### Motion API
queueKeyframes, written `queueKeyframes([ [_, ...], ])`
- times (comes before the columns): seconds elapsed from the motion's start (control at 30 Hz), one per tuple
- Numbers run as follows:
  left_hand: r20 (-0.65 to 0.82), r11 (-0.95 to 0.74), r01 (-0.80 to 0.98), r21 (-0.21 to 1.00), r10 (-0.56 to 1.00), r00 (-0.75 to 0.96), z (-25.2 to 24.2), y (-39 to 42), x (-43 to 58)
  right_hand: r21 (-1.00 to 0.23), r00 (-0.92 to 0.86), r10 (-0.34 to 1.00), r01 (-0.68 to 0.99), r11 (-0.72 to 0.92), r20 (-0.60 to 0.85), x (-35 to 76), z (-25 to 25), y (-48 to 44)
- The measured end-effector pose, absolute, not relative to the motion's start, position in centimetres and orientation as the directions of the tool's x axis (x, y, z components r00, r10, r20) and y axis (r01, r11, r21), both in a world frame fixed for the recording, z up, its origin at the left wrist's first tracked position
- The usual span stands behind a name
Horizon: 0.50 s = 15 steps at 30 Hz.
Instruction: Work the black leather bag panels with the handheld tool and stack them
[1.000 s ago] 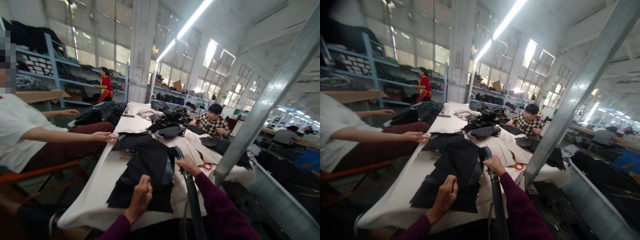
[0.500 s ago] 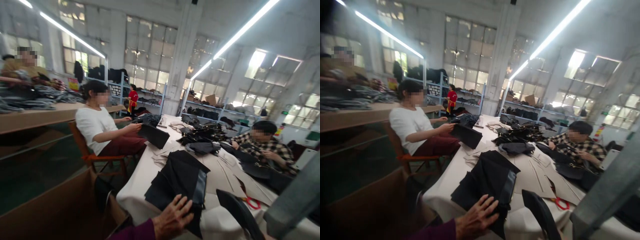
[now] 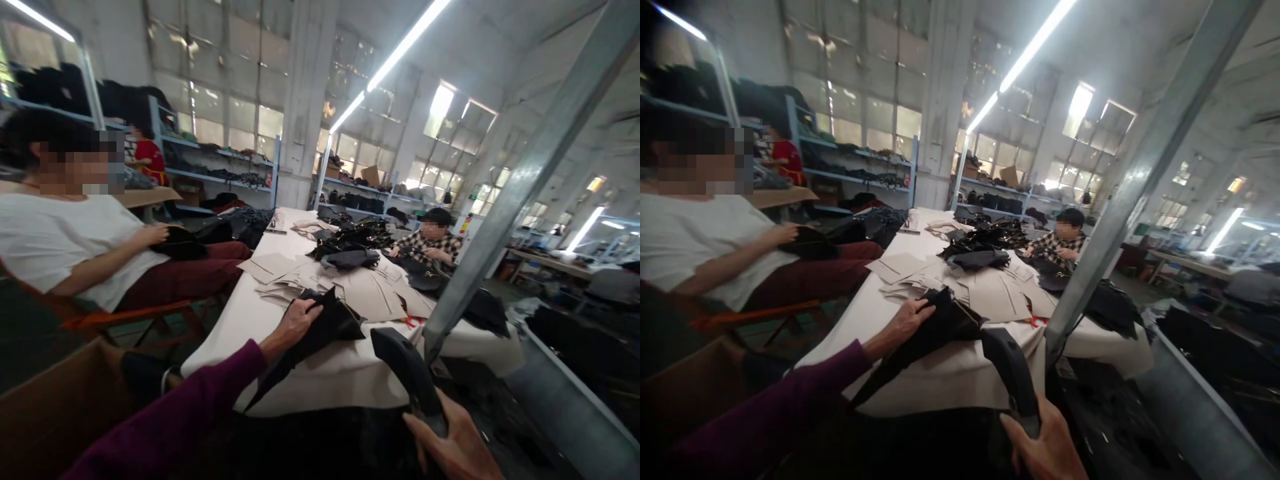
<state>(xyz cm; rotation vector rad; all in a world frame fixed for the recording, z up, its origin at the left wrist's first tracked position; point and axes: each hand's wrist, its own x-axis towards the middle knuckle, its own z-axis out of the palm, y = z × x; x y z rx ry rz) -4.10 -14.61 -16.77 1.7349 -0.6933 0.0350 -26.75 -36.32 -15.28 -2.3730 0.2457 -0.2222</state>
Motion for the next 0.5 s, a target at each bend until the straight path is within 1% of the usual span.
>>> queueKeyframes([
  [0.03, 0.290, -0.036, -0.340, 0.940, -0.445, 0.848, -16.5, -14.5, -4.2, -0.720, 0.969, -0.234, -0.112, -0.685, 0.072, -27.0, -15.0, -35.8],
  [0.07, 0.213, 0.040, -0.221, 0.975, -0.472, 0.856, -16.4, -14.5, -4.5, -0.749, 0.971, -0.232, -0.111, -0.653, 0.059, -27.1, -14.7, -35.2],
  [0.13, 0.111, 0.161, -0.031, 0.986, -0.518, 0.848, -16.3, -14.4, -5.4, -0.791, 0.975, -0.217, -0.088, -0.606, 0.057, -27.3, -14.1, -34.2],
  [0.2, 0.056, 0.225, 0.082, 0.971, -0.549, 0.834, -16.1, -14.3, -6.6, -0.813, 0.979, -0.196, -0.063, -0.579, 0.064, -27.4, -13.6, -33.2],
  [0.27, 0.028, 0.248, 0.139, 0.959, -0.571, 0.821, -15.8, -14.1, -7.6, -0.832, 0.985, -0.165, -0.045, -0.553, 0.057, -27.3, -13.2, -32.4],
  [0.33, 0.026, 0.260, 0.159, 0.952, -0.588, 0.809, -15.5, -14.0, -8.2, -0.849, 0.989, -0.138, -0.031, -0.528, 0.049, -27.0, -13.0, -31.5],
  [0.5, 0.086, 0.284, 0.141, 0.948, -0.660, 0.746, -16.4, -14.0, -9.2, -0.849, 0.995, -0.067, 0.030, -0.527, 0.077, -25.1, -12.9, -29.8],
])
